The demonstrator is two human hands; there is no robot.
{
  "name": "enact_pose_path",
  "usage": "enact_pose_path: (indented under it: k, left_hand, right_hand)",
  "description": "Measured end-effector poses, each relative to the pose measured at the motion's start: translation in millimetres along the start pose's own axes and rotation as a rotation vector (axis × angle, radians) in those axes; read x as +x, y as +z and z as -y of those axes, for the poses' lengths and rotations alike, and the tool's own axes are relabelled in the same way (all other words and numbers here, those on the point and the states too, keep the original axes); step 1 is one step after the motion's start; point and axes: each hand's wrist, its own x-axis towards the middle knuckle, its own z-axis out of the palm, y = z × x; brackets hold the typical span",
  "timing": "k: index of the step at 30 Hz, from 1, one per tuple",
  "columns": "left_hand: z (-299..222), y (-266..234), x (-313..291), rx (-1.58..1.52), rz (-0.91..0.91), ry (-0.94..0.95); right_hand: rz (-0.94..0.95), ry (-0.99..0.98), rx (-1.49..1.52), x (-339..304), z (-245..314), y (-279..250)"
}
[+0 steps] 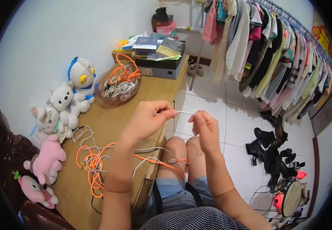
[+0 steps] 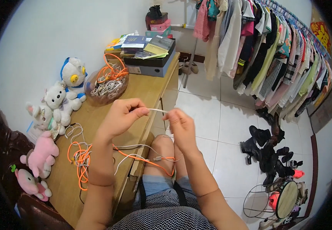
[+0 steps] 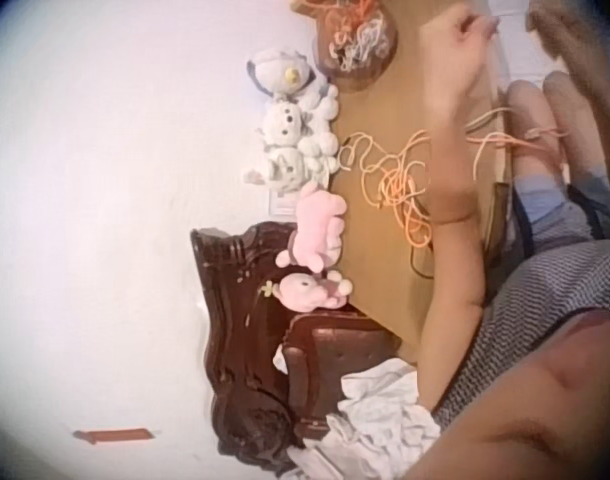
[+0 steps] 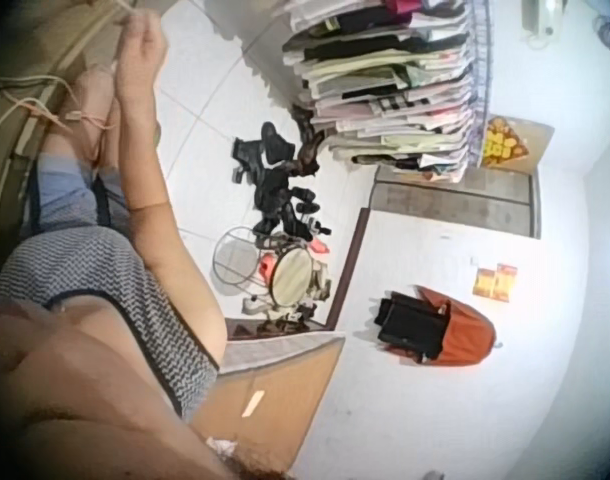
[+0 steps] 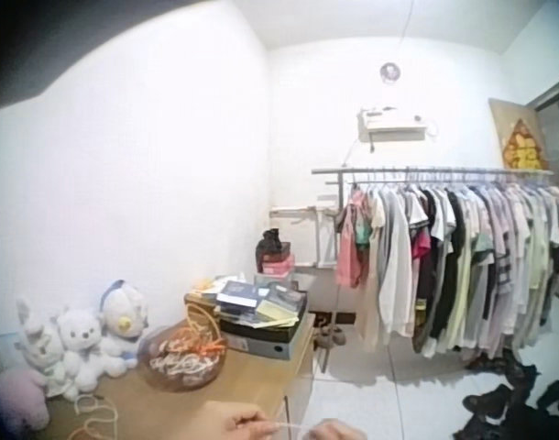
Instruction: The person winds an orange extension cord and several white charging cables into neat coils and places them into a bowl on a wooden surface.
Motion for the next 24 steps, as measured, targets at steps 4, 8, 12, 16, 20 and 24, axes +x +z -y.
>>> enact_pose_path:
  k: [4,8,12,16,20,24]
  left_hand:
    - [6,-4,3,-0.351,0.347,-0.228]
    - [13,15,7,-0.597,0.258,-0.239]
    - [12,23,13,-1.009,-0.057,-0.154]
    - [12,21,12,-1.219,-0.158,-0.196]
    - [24,1,8,-1.250,-0.464,-0.195]
    - [27,-8,12,-0.360,-0.724,0.009]
  right_hand:
    - [-0.164,0.000,0.204,7,12,8]
    - [-0.164,0.011,0.244,14,5,21]
    - [0.040,0.184,0.122,14,-17,29]
    - [0.149,0.262,0.103,0,-36,35]
    - [0.267,0.232,-0.248,-7,-24,21]
    - [0.154,-0.212,-0.386,-13,-2,11]
